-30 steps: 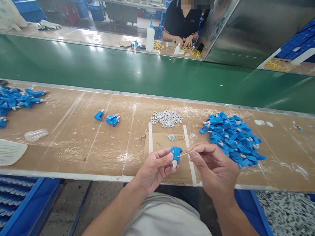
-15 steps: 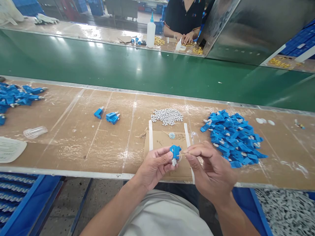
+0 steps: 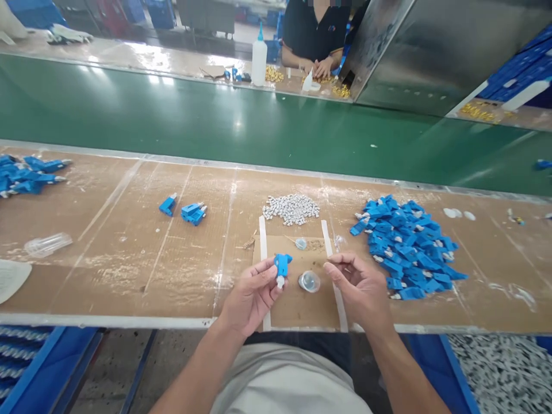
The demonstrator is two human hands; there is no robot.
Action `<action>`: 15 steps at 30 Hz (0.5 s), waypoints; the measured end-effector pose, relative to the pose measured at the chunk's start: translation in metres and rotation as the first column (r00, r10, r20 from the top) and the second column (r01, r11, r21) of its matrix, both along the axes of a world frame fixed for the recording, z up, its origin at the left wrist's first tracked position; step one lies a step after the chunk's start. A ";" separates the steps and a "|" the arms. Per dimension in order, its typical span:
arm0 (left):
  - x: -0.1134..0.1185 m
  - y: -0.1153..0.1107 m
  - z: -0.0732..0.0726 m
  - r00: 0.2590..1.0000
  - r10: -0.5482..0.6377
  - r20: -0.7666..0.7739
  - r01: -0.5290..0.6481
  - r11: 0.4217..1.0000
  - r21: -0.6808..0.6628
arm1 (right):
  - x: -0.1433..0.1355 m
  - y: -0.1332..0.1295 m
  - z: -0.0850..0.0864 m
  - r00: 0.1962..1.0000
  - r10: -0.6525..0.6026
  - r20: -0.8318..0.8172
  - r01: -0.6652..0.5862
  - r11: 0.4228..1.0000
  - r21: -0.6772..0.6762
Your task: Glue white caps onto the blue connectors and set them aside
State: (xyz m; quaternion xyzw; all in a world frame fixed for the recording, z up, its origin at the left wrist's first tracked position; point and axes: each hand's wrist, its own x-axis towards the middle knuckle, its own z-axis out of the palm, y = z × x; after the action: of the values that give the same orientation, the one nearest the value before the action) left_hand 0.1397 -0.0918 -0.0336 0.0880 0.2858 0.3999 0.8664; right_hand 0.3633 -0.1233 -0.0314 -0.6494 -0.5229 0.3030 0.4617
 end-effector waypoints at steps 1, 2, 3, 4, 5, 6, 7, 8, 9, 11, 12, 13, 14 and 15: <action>-0.002 0.001 -0.002 1.000 0.009 0.006 -0.009 1.000 0.003 | 0.004 0.009 0.000 1.000 -0.020 0.016 0.019 1.000 0.007; -0.004 0.003 -0.003 1.000 0.018 0.014 -0.018 1.000 0.007 | 0.008 0.020 0.001 0.998 -0.021 0.062 0.020 1.000 0.015; -0.006 0.004 -0.004 0.999 0.027 0.022 -0.027 1.000 0.011 | 0.012 0.033 0.003 0.989 0.004 0.145 -0.007 1.000 0.018; -0.008 0.005 -0.006 0.999 0.034 0.029 -0.034 0.999 0.014 | 0.016 0.047 0.005 0.967 0.050 0.248 -0.055 0.998 0.010; -0.010 0.006 -0.007 0.999 0.035 0.037 -0.036 0.999 0.017 | 0.019 0.061 0.006 0.930 0.104 0.352 -0.109 0.994 -0.007; -0.011 0.007 -0.008 0.999 0.032 0.041 -0.033 0.999 0.019 | 0.021 0.075 0.008 0.884 0.154 0.440 -0.159 0.987 -0.027; -0.012 0.007 -0.009 0.999 0.029 0.043 -0.030 0.999 0.019 | 0.022 0.088 0.008 0.841 0.196 0.505 -0.201 0.978 -0.046; -0.012 0.007 -0.010 0.999 0.026 0.044 -0.027 0.999 0.017 | 0.022 0.099 0.007 0.808 0.228 0.544 -0.234 0.970 -0.059; -0.013 0.007 -0.011 0.999 0.025 0.046 -0.026 1.000 0.012 | 0.021 0.108 0.006 0.789 0.247 0.563 -0.256 0.965 -0.064; -0.013 0.007 -0.012 0.998 0.033 0.056 -0.033 0.999 -0.007 | 0.018 0.118 0.002 0.764 0.276 0.583 -0.290 0.954 -0.072; -0.012 0.006 -0.012 0.997 0.038 0.061 -0.038 0.999 -0.014 | 0.016 0.121 -0.001 0.751 0.293 0.592 -0.307 0.948 -0.081; -0.012 0.006 -0.013 0.997 0.041 0.066 -0.040 0.999 -0.017 | 0.014 0.122 -0.003 0.740 0.307 0.598 -0.320 0.943 -0.089; -0.011 0.006 -0.012 0.997 0.040 0.069 -0.039 0.999 -0.015 | 0.013 0.123 -0.005 0.732 0.317 0.603 -0.327 0.940 -0.096; -0.010 0.006 -0.012 0.997 0.040 0.069 -0.039 0.999 -0.010 | 0.012 0.123 -0.007 0.726 0.321 0.608 -0.330 0.938 -0.101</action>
State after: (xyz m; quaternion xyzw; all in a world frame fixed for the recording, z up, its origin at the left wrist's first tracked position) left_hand 0.1299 -0.0857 -0.0457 0.0647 0.2591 0.4185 0.8681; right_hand 0.3755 0.0000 -0.0380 -0.6071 -0.7522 0.1470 0.2097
